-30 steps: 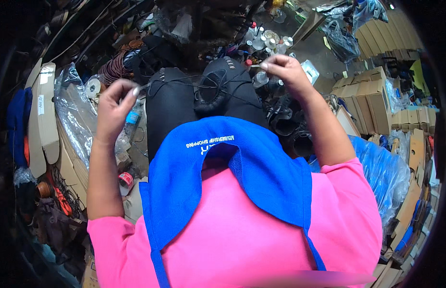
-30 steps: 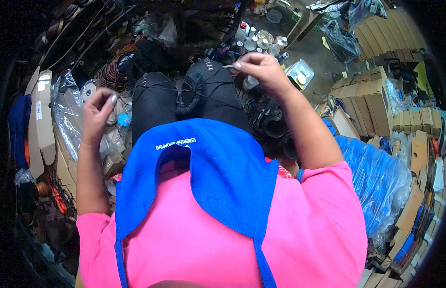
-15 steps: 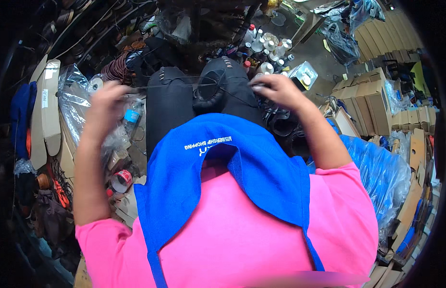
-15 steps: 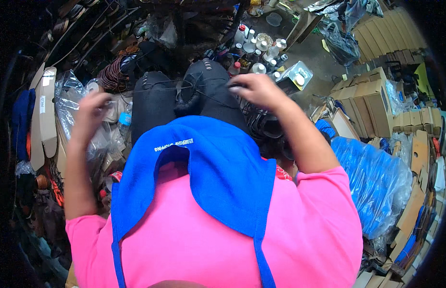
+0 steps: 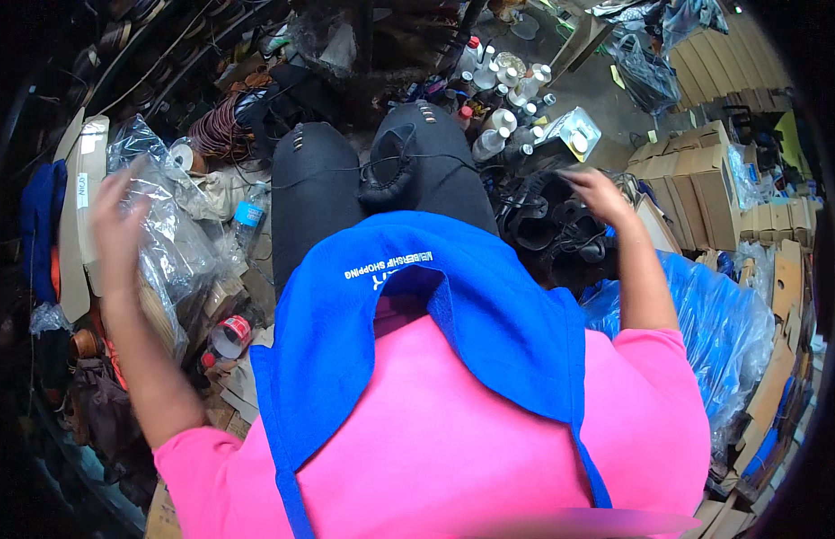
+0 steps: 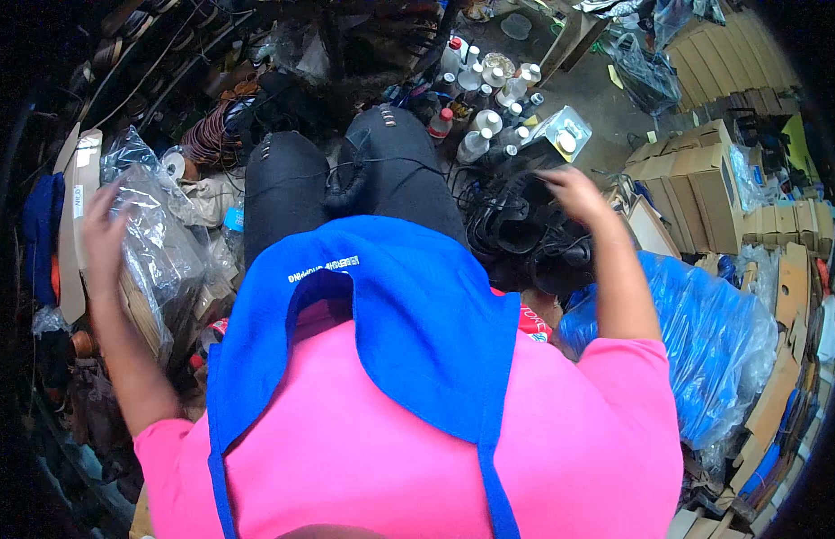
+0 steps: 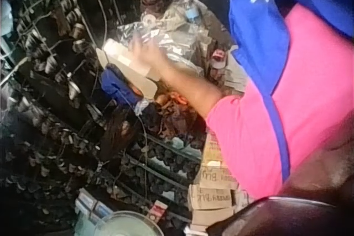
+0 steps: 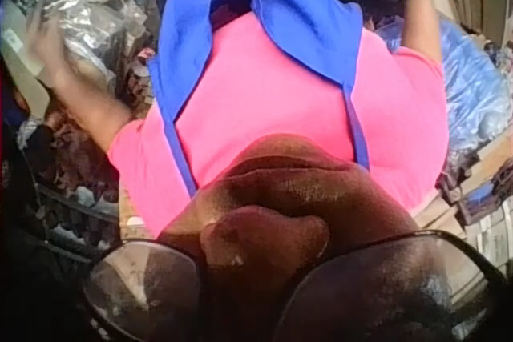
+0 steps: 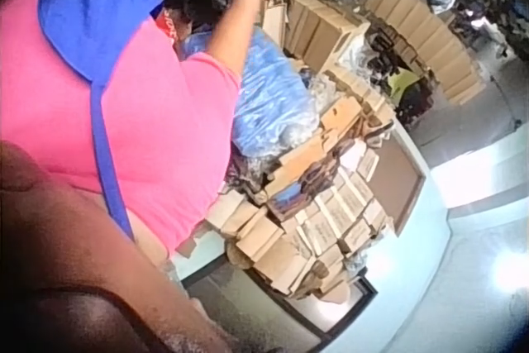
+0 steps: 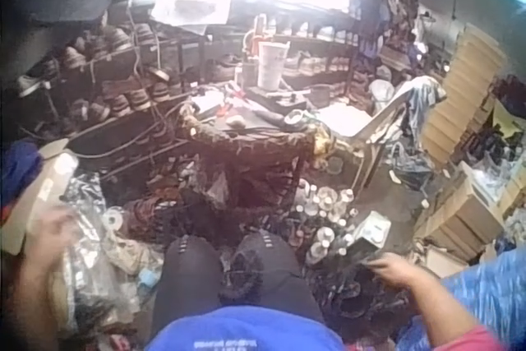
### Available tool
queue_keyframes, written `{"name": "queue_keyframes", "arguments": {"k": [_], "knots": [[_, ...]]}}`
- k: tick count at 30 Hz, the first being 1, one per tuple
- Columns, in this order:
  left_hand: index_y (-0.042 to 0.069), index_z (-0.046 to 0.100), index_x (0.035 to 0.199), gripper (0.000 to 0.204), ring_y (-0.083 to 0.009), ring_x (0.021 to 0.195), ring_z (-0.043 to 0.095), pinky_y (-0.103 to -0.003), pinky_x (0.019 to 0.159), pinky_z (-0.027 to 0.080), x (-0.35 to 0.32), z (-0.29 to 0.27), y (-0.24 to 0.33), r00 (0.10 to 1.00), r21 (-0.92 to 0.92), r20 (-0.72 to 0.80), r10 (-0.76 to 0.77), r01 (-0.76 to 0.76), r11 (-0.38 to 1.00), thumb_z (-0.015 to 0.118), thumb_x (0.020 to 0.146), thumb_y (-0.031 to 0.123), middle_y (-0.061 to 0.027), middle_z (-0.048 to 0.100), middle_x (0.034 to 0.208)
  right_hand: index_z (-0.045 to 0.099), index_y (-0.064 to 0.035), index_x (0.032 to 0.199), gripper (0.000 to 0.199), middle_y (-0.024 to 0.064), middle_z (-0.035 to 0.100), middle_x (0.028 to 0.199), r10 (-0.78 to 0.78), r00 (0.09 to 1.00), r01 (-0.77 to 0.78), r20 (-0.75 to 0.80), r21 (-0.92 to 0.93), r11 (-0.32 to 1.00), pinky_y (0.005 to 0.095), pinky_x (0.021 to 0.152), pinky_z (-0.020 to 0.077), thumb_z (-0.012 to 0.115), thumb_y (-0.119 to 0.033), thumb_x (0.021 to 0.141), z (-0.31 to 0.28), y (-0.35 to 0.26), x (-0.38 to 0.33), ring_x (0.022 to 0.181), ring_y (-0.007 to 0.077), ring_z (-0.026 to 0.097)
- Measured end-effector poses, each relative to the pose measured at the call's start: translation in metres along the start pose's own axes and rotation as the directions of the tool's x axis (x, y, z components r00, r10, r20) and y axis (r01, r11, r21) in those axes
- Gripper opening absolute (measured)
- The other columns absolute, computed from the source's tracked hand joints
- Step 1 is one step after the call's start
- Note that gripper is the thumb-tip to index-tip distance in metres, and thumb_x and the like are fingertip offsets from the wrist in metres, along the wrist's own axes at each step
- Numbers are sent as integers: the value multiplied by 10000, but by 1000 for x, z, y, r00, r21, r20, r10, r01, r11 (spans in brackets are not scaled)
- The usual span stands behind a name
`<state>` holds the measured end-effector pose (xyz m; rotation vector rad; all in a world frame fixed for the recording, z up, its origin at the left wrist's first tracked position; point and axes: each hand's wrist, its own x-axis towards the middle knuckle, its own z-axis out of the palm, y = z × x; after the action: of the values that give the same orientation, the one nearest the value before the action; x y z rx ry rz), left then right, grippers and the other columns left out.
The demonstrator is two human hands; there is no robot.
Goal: The person is manually stitching or threading a part of a black shoe by hand.
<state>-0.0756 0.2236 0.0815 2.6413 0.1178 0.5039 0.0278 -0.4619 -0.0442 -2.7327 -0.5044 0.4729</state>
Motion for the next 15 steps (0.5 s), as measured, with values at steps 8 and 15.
{"name": "queue_keyframes", "arguments": {"k": [8, 15], "knots": [[51, 638, 1032, 316, -237, 995, 582, -330, 874, 453, 31, 164, 165, 784, -487, 484, 389, -128, 864, 713, 738, 137, -112, 601, 1073, 687, -78, 884, 139, 59, 638, 842, -388, 905, 424, -174, 440, 792, 291, 740, 485, 671, -73, 746, -13, -233, 88, 813, 184, 616], [25, 659, 923, 223, -188, 847, 590, -302, 761, 468, 45, 180, 164, 623, -528, 660, 419, -12, 849, 706, 774, 184, -84, 597, 868, 705, -169, 839, 144, 54, 612, 804, -468, 874, 485, -130, 300, 822, 313, 737, 495, 681, -104, 713, -11, -232, 104, 797, 226, 621]]}}
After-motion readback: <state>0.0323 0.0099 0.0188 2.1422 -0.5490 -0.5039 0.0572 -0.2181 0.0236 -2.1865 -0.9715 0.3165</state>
